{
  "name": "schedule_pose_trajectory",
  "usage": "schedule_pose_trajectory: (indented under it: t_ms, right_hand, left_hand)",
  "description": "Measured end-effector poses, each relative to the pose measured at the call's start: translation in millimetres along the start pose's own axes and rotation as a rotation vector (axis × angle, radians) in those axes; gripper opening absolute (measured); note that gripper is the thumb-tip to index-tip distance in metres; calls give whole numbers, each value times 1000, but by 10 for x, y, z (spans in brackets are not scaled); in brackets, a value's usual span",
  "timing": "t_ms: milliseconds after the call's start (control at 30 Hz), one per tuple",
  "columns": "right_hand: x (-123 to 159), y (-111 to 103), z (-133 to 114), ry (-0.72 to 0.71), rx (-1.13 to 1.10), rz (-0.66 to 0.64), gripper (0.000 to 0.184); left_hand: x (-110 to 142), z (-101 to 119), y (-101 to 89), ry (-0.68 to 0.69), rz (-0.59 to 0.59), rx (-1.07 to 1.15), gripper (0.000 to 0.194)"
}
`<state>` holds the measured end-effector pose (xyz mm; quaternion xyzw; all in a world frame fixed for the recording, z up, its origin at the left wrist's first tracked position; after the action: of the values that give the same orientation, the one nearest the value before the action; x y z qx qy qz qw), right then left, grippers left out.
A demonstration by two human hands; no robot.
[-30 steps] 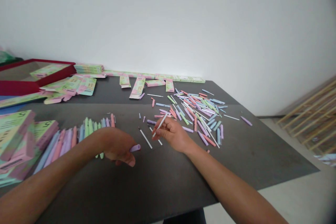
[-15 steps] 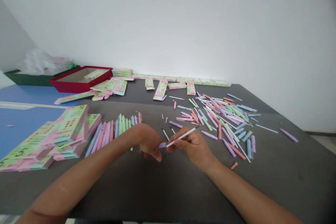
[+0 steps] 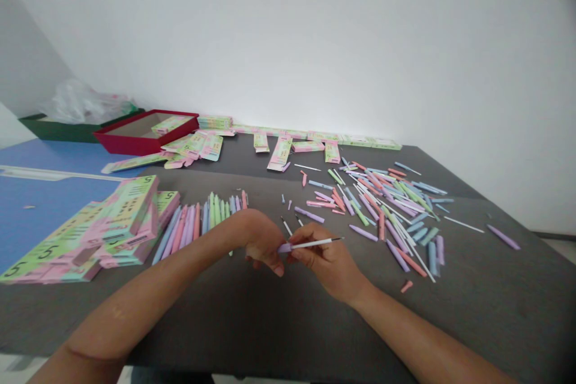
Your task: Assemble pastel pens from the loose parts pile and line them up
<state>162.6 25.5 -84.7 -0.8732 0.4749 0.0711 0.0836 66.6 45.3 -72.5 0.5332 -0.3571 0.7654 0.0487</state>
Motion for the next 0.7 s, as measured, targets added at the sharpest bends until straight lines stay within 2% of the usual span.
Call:
schedule_pose_trajectory:
  t_ms: [233, 367, 533, 700]
  right_hand:
    - [38, 16, 37, 41, -78, -87, 30]
    - [78, -44, -23, 0, -111, -97, 37]
    - [143, -198, -84, 10, 149, -23, 18]
    - [156, -266, -129, -21, 370, 35, 15]
  left_hand:
    - [-2, -12, -1, 44, -4, 37, 22]
    - [11, -30, -7, 30, -3, 55, 24]
    - [-7, -48, -4, -7, -20, 89, 28]
    - [-66, -62, 20, -9, -52, 117, 29]
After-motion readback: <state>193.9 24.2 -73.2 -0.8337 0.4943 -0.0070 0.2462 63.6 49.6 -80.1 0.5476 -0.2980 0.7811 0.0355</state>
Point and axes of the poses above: each hand's wrist, its own x-axis away from the middle knuckle, its own y-axis out of the palm, z = x × y, the point moved 7 cm from there along -x, towards the middle knuckle, and after that the axes turned 9 degrees about -z, right-handed, at the moved point
